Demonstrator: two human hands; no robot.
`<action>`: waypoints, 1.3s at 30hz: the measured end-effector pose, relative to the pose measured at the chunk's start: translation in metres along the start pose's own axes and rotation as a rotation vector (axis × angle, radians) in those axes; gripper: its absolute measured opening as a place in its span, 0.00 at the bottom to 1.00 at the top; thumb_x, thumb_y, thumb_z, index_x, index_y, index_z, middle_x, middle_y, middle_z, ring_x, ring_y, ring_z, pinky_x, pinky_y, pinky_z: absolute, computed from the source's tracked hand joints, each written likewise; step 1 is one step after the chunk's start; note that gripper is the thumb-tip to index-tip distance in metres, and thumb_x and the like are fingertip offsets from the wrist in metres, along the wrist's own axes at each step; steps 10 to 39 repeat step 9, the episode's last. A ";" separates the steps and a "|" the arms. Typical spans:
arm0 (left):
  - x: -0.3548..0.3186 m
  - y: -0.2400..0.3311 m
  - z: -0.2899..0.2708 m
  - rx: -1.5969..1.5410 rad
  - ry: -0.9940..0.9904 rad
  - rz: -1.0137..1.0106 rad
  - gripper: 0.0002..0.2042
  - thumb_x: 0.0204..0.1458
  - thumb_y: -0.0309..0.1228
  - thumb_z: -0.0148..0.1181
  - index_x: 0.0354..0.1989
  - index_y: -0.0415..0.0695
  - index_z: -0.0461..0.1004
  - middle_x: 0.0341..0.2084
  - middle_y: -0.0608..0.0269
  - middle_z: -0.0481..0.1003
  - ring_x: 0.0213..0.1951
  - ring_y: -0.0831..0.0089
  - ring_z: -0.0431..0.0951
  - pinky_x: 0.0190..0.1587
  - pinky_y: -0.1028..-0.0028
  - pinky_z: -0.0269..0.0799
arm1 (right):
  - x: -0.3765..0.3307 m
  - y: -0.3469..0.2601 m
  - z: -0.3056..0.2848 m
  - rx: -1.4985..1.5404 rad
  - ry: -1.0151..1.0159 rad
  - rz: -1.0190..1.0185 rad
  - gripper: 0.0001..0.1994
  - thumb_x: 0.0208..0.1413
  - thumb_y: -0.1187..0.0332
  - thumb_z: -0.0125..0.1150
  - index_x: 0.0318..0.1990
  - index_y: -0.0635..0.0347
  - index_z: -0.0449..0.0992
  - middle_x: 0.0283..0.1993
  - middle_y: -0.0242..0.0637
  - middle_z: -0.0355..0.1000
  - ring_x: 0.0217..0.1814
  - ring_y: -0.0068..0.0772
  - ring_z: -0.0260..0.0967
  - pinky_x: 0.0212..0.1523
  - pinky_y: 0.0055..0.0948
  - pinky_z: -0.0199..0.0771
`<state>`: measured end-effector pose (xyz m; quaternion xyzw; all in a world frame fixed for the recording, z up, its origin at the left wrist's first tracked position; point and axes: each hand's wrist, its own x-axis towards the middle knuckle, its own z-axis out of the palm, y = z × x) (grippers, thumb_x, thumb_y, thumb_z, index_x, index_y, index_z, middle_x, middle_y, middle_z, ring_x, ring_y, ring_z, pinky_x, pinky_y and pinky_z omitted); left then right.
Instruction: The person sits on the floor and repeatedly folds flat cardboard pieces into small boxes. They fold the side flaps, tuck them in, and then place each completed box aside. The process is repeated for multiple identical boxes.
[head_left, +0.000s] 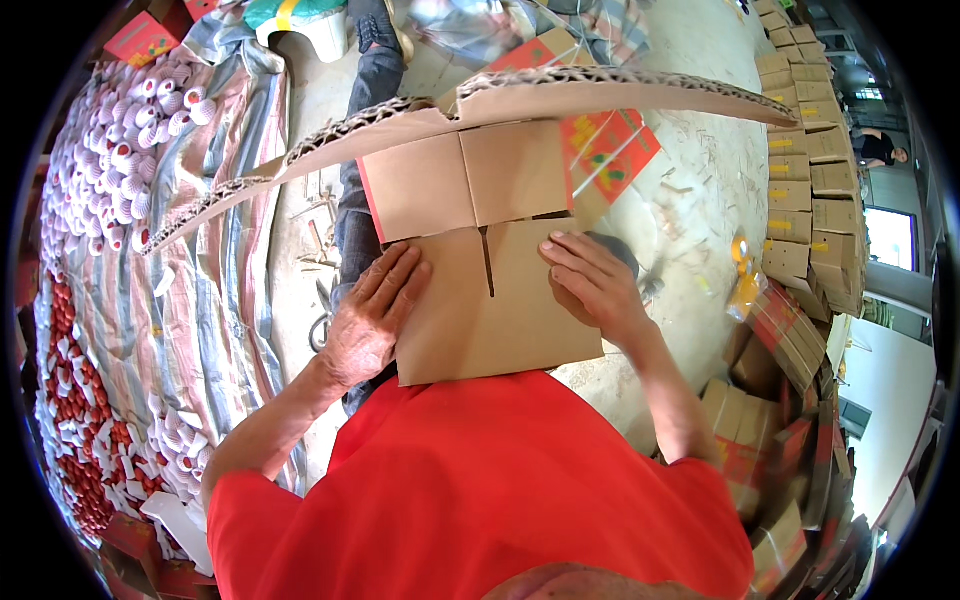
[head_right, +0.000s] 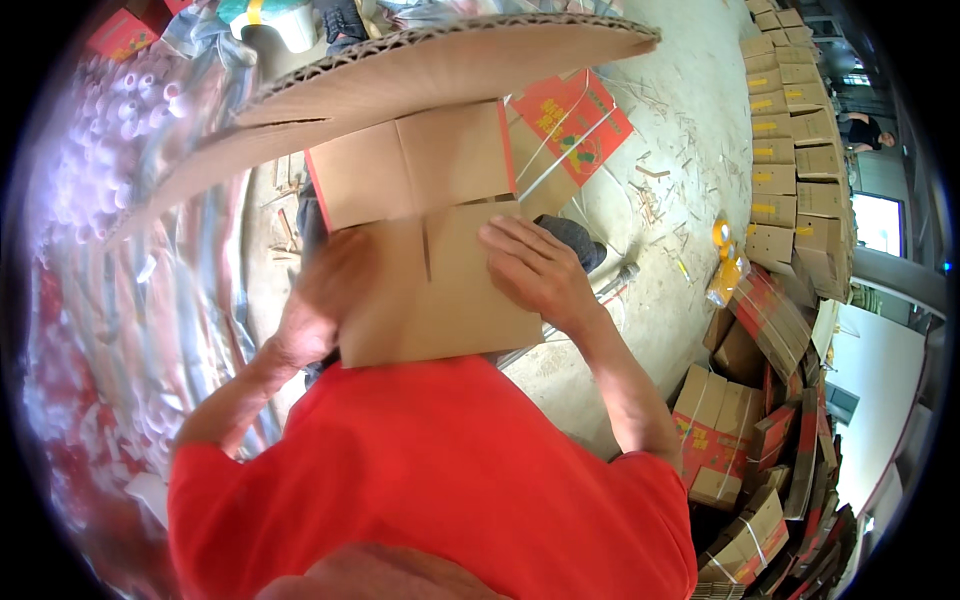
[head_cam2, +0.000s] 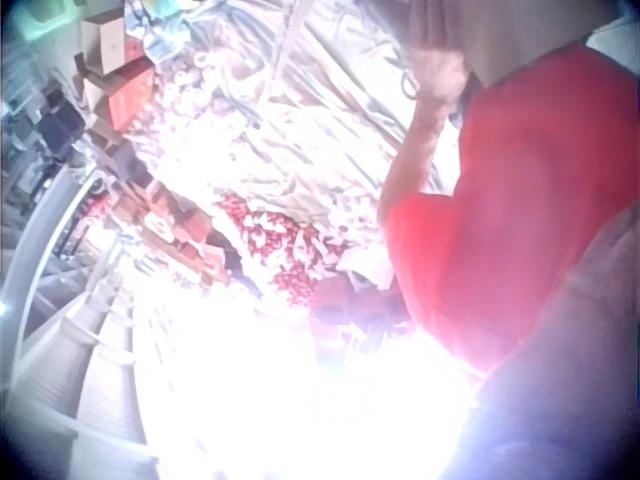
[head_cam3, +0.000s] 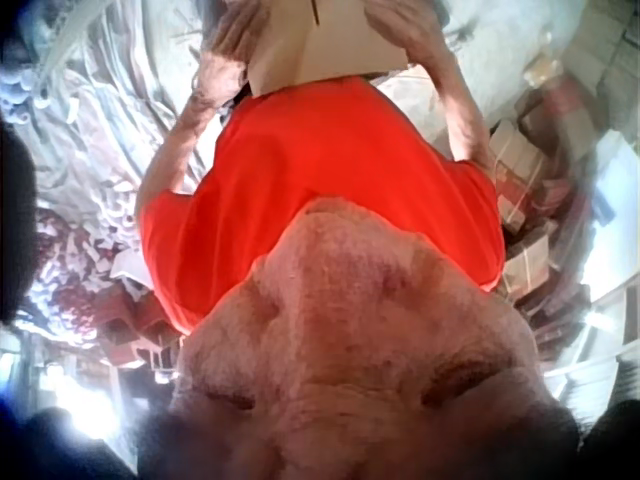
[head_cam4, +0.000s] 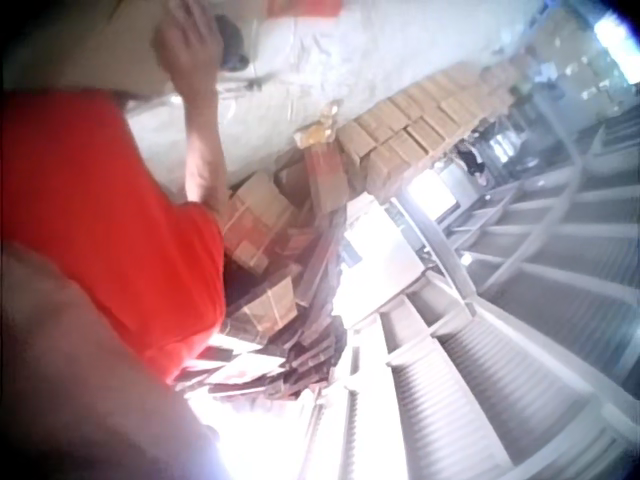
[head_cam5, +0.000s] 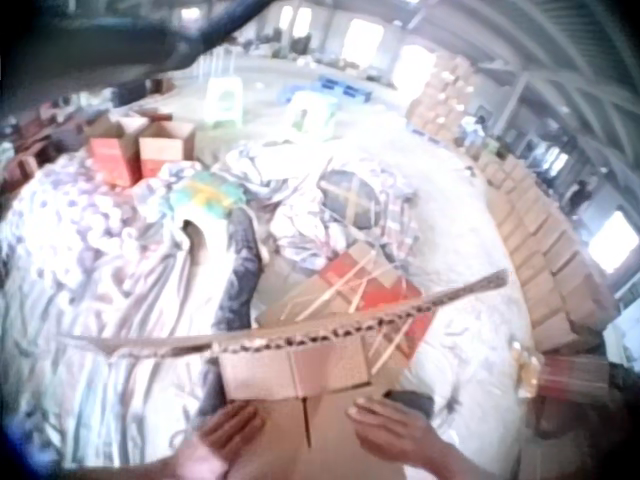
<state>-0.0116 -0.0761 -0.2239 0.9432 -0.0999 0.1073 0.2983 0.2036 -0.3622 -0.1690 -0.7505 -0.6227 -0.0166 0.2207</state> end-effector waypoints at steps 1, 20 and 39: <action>-0.003 0.002 0.004 0.012 0.020 -0.013 0.32 0.50 0.28 0.64 0.66 0.29 0.69 0.66 0.35 0.68 0.70 0.40 0.67 0.71 0.54 0.67 | 0.002 0.001 -0.002 0.009 -0.019 -0.009 0.14 0.51 0.79 0.70 0.46 0.64 0.78 0.59 0.41 0.80 0.66 0.49 0.76 0.65 0.47 0.79; 0.006 -0.017 0.013 0.005 -0.034 -0.035 0.31 0.51 0.28 0.63 0.66 0.29 0.69 0.66 0.38 0.70 0.69 0.39 0.68 0.71 0.55 0.67 | 0.016 0.026 0.002 0.081 -0.054 0.038 0.19 0.52 0.80 0.64 0.54 0.61 0.79 0.61 0.44 0.78 0.66 0.49 0.75 0.62 0.44 0.80; 0.006 -0.017 0.013 0.005 -0.034 -0.035 0.31 0.51 0.28 0.63 0.66 0.29 0.69 0.66 0.38 0.70 0.69 0.39 0.68 0.71 0.55 0.67 | 0.016 0.026 0.002 0.081 -0.054 0.038 0.19 0.52 0.80 0.64 0.54 0.61 0.79 0.61 0.44 0.78 0.66 0.49 0.75 0.62 0.44 0.80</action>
